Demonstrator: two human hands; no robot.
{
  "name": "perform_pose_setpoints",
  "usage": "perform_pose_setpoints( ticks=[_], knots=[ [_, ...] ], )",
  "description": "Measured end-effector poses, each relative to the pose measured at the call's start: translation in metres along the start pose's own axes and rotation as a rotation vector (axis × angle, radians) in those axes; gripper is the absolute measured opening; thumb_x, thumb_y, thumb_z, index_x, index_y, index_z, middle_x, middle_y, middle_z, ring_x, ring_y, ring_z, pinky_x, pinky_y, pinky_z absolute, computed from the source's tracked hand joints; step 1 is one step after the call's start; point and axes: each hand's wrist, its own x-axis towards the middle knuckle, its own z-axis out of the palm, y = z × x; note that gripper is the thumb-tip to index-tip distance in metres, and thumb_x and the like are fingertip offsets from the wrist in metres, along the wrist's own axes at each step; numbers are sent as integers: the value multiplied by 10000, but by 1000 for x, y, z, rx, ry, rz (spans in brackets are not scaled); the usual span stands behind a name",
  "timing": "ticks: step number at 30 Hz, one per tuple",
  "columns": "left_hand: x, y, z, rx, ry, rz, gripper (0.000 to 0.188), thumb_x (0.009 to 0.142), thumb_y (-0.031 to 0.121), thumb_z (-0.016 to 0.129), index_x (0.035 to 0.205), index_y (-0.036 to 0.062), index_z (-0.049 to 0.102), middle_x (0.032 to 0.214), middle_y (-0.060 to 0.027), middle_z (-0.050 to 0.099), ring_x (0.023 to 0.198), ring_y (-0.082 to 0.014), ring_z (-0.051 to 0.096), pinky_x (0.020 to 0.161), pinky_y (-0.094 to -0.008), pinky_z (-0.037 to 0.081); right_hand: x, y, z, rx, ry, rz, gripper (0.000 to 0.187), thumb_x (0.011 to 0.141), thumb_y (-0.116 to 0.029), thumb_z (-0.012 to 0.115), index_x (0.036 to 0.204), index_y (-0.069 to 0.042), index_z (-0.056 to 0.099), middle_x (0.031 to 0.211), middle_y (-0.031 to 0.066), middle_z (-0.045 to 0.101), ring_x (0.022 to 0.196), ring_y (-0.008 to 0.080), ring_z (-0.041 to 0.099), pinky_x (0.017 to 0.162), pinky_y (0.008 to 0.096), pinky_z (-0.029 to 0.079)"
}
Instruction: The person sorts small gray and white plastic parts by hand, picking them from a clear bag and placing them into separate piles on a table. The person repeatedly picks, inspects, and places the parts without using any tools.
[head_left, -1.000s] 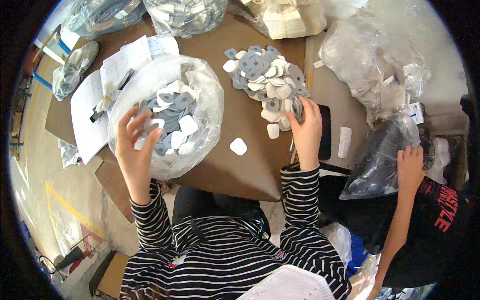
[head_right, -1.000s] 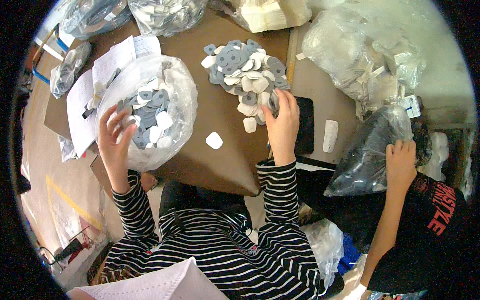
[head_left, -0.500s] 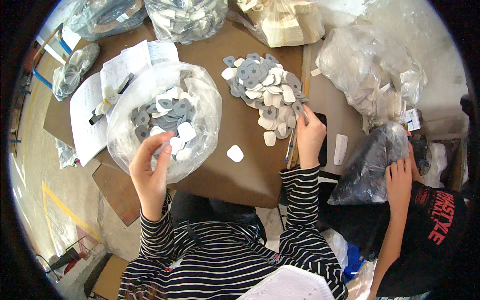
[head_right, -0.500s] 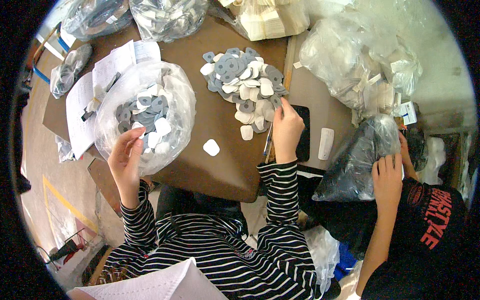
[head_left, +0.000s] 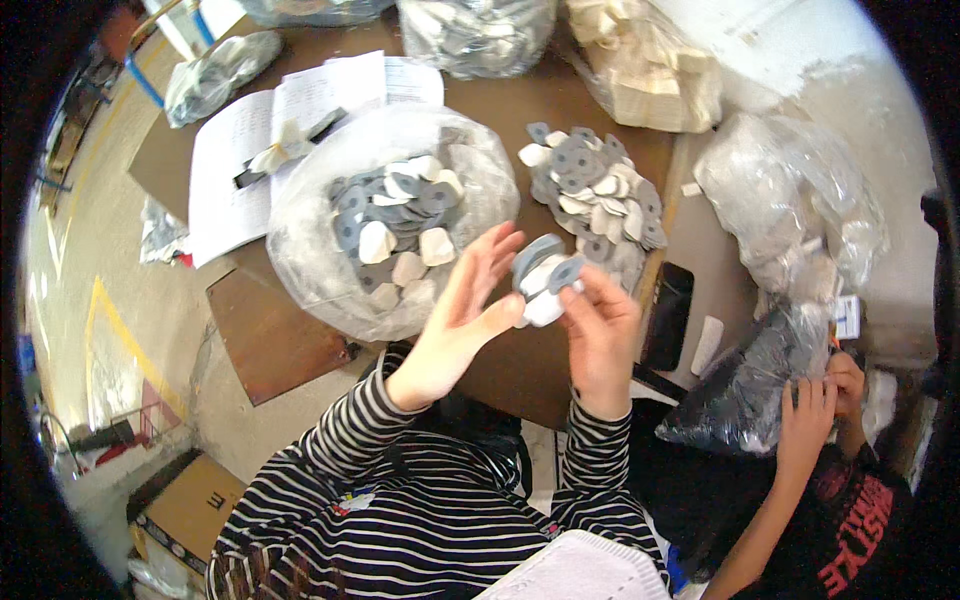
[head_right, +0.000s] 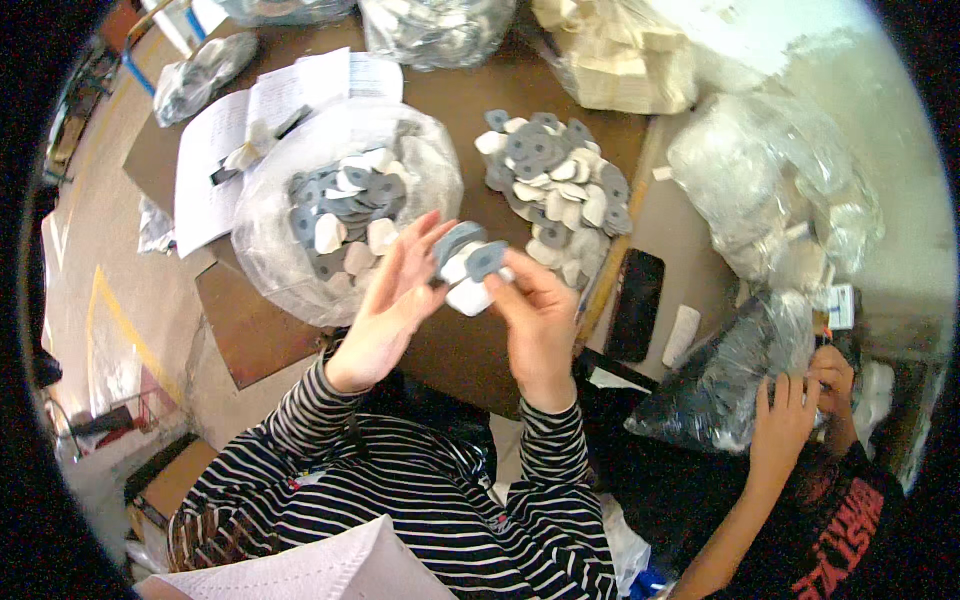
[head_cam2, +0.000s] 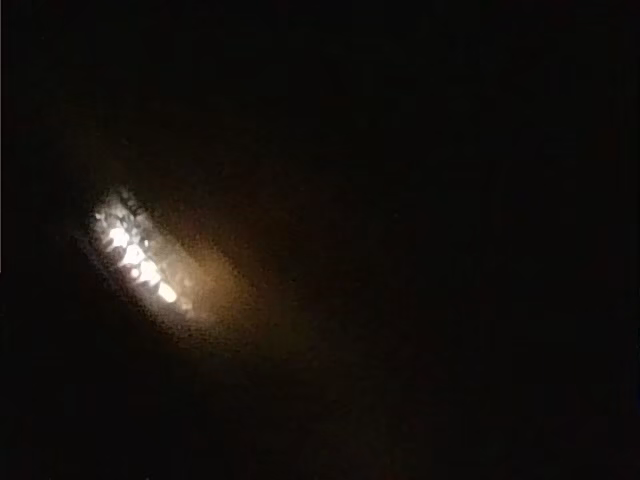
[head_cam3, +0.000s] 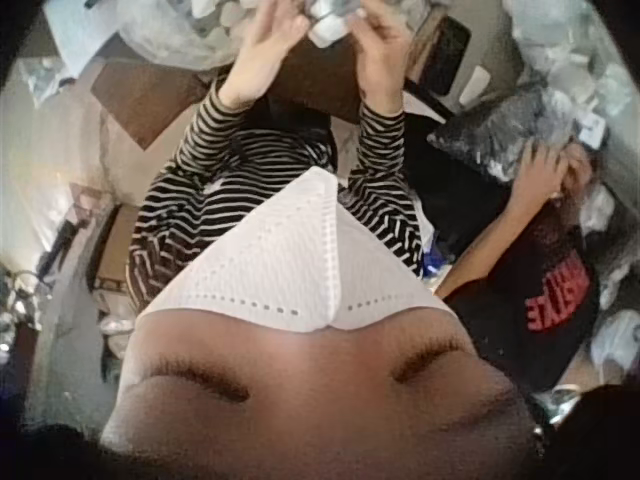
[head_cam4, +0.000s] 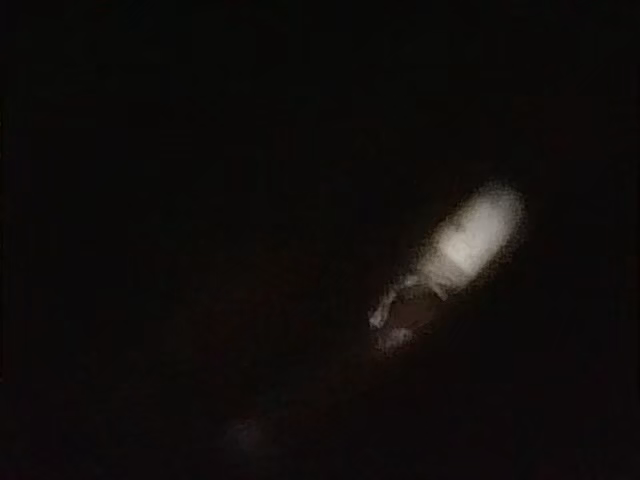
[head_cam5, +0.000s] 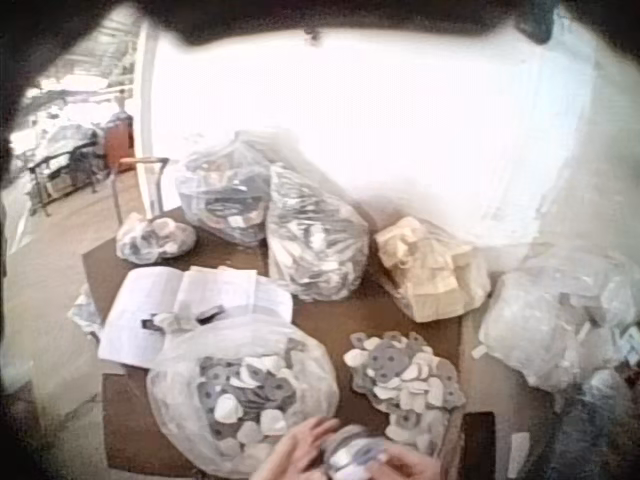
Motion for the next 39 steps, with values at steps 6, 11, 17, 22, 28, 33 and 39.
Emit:
perform_pose_setpoints(
  ticks=[6,11,17,22,28,33,39],
  knots=[
    [-4,12,-7,-257,30,-64,573,1047,280,458,1536,66,251,1560,-122,321,1402,-244,370,1133,-421,352,5,18,47,-583,-125,-423,333,851,38,680,1182,42,647,1229,105,599,1091,174,593,849,269,503],
    [-10,20,-27,-224,165,-43,419,1020,184,530,1399,31,440,1186,-155,646,1043,-245,667,844,-358,566,21,5,65,-799,-215,-627,398,843,63,669,1233,4,614,1290,111,531,1072,170,570,843,264,502],
    [-19,37,-52,84,230,-46,346,1006,129,557,1320,-11,517,1100,-104,663,843,-185,694,562,-240,515,33,-4,79,-514,-412,-404,279,828,63,707,1102,19,678,1100,93,614,877,129,602,757,255,506],
    [-24,59,-57,-232,235,-27,445,993,170,578,1384,0,451,1154,-154,661,998,-249,684,678,-266,534,38,-5,95,-377,-262,-362,131,879,42,681,1008,17,685,929,39,656,804,96,600,732,233,493],
    [-22,67,-67,-10,343,-32,422,980,132,588,1364,0,475,1115,-189,670,935,-241,692,698,-278,567,51,-11,96,-656,-286,-587,132,878,33,644,999,1,687,888,107,694,777,173,662,705,273,512],
    [-23,57,-82,162,346,36,300,964,89,601,1245,-10,566,1047,-146,685,909,-209,690,690,-289,600,40,-7,122,-723,-497,-560,161,829,-36,726,982,12,712,908,117,693,811,186,659,737,295,523],
    [-23,65,-100,12,341,46,265,925,134,671,1144,2,604,1022,-125,695,933,-232,693,808,-364,597,37,-6,137,-732,-552,-650,291,763,-49,798,1007,0,647,902,82,635,742,175,635,664,270,521]
  ],
)
